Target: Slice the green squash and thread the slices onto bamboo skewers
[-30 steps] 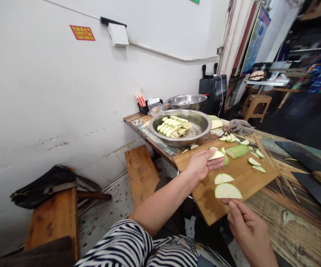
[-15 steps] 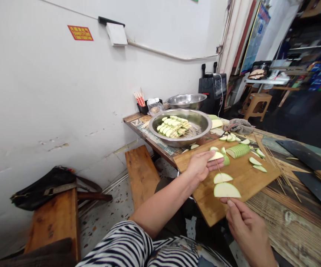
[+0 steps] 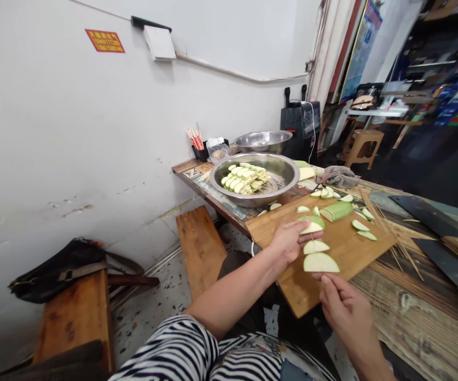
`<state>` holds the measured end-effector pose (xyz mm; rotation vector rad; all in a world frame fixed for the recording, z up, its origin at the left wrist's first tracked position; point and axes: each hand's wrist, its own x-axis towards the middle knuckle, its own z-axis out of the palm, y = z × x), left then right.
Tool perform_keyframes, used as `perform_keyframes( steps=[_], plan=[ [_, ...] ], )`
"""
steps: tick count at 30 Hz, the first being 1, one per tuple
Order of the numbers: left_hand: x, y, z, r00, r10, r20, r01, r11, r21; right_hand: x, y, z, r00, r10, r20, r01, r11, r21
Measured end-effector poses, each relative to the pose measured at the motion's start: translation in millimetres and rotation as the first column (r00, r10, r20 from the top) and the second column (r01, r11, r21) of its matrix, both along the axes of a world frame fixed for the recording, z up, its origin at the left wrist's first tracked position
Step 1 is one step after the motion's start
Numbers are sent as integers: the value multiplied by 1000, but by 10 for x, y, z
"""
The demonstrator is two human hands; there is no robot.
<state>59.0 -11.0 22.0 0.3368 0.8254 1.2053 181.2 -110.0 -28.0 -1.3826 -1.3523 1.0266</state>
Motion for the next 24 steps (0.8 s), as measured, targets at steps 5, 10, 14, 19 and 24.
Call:
perform_keyframes(
  steps=[5,10,14,19,24],
  plan=[
    [60,-54,-14,999,-16,-29,17,1000,5,8,19,-65,994,32,-103,-41,996,-79],
    [105,-114,-11,996,-5,-85,9,999,40,11,26,2,993,40,-114,-46,998,-50],
    [123,-168,-44,990,-27,-141,37,997,67,-3,-8,78,996,66,-67,-66,998,5],
    [126,-148,70,959,-126,-255,158,981,108,64,-37,93,998,8,-68,-5,999,50],
    [169,384,212,795,87,-600,199,898,393,350,-51,-35,988,-76,-135,73,997,-31]
  ],
)
